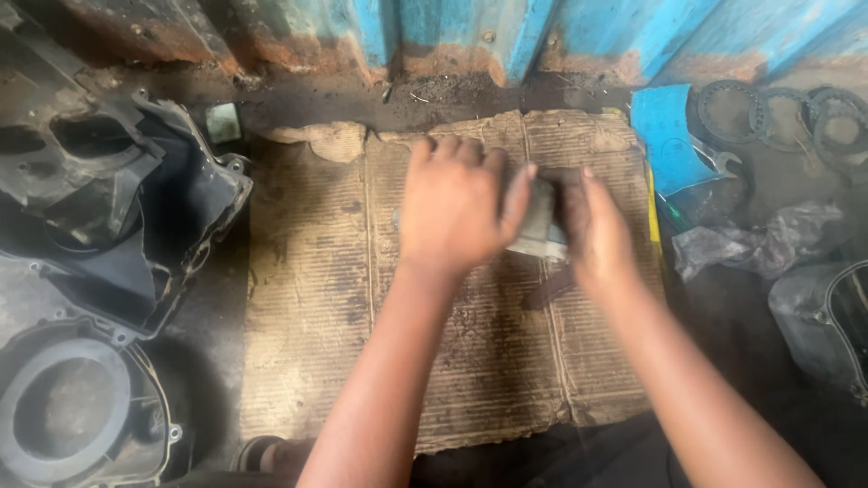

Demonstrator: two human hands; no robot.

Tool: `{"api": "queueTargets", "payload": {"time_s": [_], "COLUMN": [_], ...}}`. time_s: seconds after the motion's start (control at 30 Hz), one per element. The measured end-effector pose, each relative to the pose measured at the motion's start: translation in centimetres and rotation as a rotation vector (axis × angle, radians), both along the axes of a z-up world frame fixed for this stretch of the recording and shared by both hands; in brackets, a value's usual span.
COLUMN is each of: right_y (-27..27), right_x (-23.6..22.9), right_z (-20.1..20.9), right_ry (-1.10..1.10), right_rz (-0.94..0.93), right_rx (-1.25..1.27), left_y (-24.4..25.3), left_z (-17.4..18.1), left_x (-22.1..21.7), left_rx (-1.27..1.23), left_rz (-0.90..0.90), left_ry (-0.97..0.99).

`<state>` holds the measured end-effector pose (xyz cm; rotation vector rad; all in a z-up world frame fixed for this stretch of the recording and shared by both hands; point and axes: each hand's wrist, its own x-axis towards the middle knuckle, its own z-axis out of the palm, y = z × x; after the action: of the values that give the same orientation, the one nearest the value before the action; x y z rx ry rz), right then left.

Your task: The person uses a piece of sandpaper and a metal tool to scrape and clean the surfaces of a metal component by hand on a piece of cardboard.

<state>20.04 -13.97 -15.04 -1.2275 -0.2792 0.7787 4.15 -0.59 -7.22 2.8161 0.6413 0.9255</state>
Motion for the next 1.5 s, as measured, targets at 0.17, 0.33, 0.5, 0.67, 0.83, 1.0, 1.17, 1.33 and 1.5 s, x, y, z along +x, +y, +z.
{"api": "queueTargets", "payload": {"time_s": [0.17,0.33,0.5,0.67,0.83,1.0,1.17,1.33,1.5], "right_y": [-2.1,-2.7,-2.2,-0.2,-0.5,-0.2,0.2,0.8,1.2], "right_x": [2.1,0.7,-3.8,-4.7,-1.3,0.6,-0.9,-0.9,-0.3], "right_z": [2.3,5.5,5.4,6.4,4.7,1.9,1.1,-1.2,-3.1], "right_ry": [-1.015,-1.223,-1.376,-1.190,-0.817,-0.403,-0.134,-0.145,-0.250], "right_rz": [0.064,0.554,0.960,0.997,0.777,0.499,0.517,0.500,0.340], "right_rx": [-0.451,-1.055,-1.357,-1.373,-1.281,-0.661,-0.524,-0.584,-0.584], "left_y": [4.5,7.0,6.8,6.2,6.2,6.1,6.1,5.9,5.7], "left_z": [-2.6,-4.1,-3.3,-2.6,-2.6,-2.5,-2.3,-2.1,-1.7], "left_x": [-1.5,-3.7,-3.6,-3.8,-3.9,-3.8,-3.8,-3.7,-3.3], "left_rx": [-0.219,-0.505,-0.638,-0.601,-0.582,-0.584,-0.605,-0.580,-0.532], "left_rz": [0.096,0.335,0.318,0.238,0.192,0.195,0.208,0.213,0.210], "left_ry": [-0.138,-0.344,-0.202,-0.262,-0.272,-0.255,-0.246,-0.191,-0.174]}}
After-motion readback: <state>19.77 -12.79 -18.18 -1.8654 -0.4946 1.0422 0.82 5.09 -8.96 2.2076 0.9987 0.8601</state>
